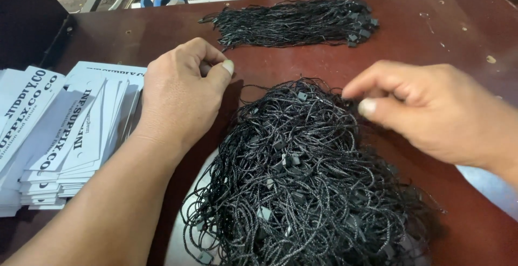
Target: Untangling and organizing black garment seal strings from a pile into a neat row on a table.
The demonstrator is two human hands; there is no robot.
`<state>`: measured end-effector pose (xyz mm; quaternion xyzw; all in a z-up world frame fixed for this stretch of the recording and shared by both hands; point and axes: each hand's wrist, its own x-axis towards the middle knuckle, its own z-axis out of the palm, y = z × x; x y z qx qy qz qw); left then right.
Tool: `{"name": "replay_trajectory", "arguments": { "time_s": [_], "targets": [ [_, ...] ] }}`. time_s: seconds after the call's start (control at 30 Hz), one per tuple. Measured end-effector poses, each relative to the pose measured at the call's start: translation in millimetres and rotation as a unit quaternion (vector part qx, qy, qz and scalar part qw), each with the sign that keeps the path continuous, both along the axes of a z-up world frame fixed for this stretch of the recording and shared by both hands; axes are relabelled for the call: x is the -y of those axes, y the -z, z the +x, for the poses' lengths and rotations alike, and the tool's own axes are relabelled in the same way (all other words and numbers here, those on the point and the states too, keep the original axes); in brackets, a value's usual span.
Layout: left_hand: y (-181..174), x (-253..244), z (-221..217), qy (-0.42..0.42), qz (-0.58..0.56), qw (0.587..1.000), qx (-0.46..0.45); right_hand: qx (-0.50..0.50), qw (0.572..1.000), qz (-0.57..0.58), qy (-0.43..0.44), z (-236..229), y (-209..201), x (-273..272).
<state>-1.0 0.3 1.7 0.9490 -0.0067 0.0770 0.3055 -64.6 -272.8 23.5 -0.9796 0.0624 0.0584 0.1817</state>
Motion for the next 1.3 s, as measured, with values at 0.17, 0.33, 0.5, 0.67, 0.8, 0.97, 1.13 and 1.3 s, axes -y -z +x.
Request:
{"name": "replay_trajectory", "arguments": {
  "time_s": [0.17,0.33,0.5,0.67,0.8,0.97,1.13,1.3],
  "targets": [
    [-6.2,0.8,-4.2,-0.007,-0.008,1.000,-0.023,0.083,0.996,-0.035,-0.027,-30.7,18.9,31.1],
    [-4.1,0.8,-1.6,-0.006,-0.003,1.000,-0.016,0.075,0.990,-0.080,-0.094,-39.2,34.0,44.3],
    [-6.9,2.1,-2.9,-0.010,-0.008,0.999,-0.032,0.046,0.987,-0.140,-0.059,-37.5,28.5,30.8],
    [-8.3,3.2,-3.8,-0.010,-0.005,0.999,-0.032,0.165,0.962,-0.105,-0.190,-37.2,33.3,32.7],
    [-5.0,0.2,-5.6,0.024,-0.066,0.997,0.032,0.092,0.976,-0.102,-0.166,-23.9,25.4,32.7],
    [-32.1,22.4,-29.2,0.097,-0.121,0.987,-0.051,-0.014,0.996,-0.053,0.074,-19.2,-9.7,-6.0],
    [-23.2,47.2,-31.2,0.225,-0.002,0.974,-0.009,0.036,0.994,0.015,0.098,-11.0,-21.8,-19.3],
    [-8.1,49.9,-32.4,0.197,0.011,0.980,-0.040,0.162,0.968,0.185,0.057,-0.5,-4.7,-6.9]
  ]
}}
